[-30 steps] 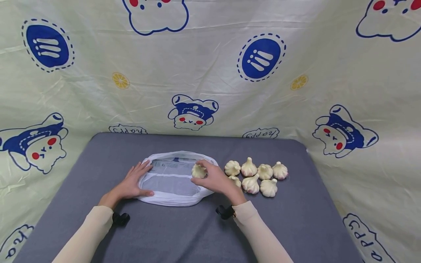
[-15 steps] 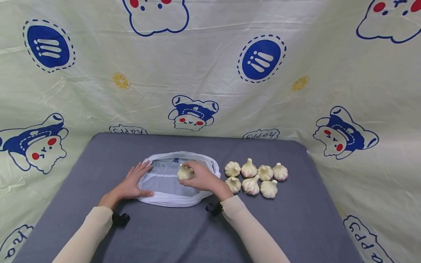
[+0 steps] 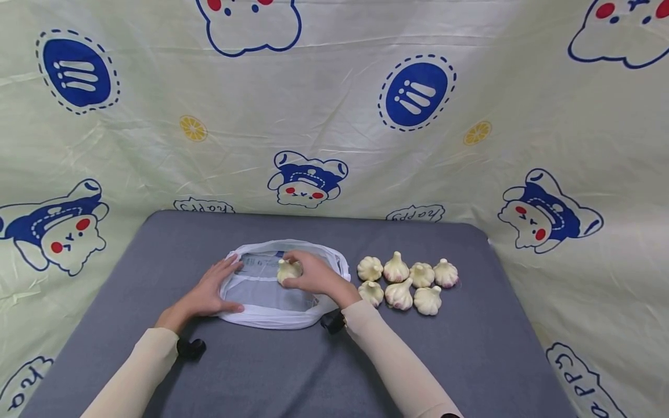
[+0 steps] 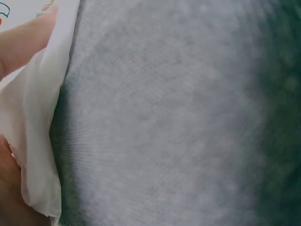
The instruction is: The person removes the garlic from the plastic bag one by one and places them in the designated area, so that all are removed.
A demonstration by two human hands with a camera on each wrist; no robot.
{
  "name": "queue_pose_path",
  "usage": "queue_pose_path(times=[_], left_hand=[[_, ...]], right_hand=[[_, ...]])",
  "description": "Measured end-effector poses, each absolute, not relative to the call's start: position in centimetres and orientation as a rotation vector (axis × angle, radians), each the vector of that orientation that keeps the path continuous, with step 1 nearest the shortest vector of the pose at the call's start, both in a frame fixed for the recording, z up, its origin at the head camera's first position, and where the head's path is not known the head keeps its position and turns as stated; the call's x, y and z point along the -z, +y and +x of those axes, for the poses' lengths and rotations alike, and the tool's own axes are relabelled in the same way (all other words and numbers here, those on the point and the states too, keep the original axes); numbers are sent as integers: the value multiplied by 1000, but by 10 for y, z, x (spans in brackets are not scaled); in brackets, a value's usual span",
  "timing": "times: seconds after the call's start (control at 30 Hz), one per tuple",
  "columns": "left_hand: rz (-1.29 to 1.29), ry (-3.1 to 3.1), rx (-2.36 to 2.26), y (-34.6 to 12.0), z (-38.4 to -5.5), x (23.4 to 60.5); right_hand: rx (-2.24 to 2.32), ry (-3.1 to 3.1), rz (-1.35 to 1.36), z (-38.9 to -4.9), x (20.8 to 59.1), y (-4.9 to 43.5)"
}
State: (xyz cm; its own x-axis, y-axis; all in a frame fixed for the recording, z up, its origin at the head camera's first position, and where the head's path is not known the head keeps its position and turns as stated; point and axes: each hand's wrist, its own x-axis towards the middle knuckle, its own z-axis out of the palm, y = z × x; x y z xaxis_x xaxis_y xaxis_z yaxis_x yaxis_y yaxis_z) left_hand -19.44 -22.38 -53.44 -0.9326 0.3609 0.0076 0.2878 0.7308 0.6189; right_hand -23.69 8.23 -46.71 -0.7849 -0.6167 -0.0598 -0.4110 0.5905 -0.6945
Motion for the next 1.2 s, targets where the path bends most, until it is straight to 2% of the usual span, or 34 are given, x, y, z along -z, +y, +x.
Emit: queue_pose_path(times=[0.63,1.2], left_hand=[[527,2786,-1228,-226,-195,538],[512,2693,-1234,-229,-197,535]], right_hand=[[1015,2381,-831,-269,477,68],[1182,2276,-741,-275,503,65]])
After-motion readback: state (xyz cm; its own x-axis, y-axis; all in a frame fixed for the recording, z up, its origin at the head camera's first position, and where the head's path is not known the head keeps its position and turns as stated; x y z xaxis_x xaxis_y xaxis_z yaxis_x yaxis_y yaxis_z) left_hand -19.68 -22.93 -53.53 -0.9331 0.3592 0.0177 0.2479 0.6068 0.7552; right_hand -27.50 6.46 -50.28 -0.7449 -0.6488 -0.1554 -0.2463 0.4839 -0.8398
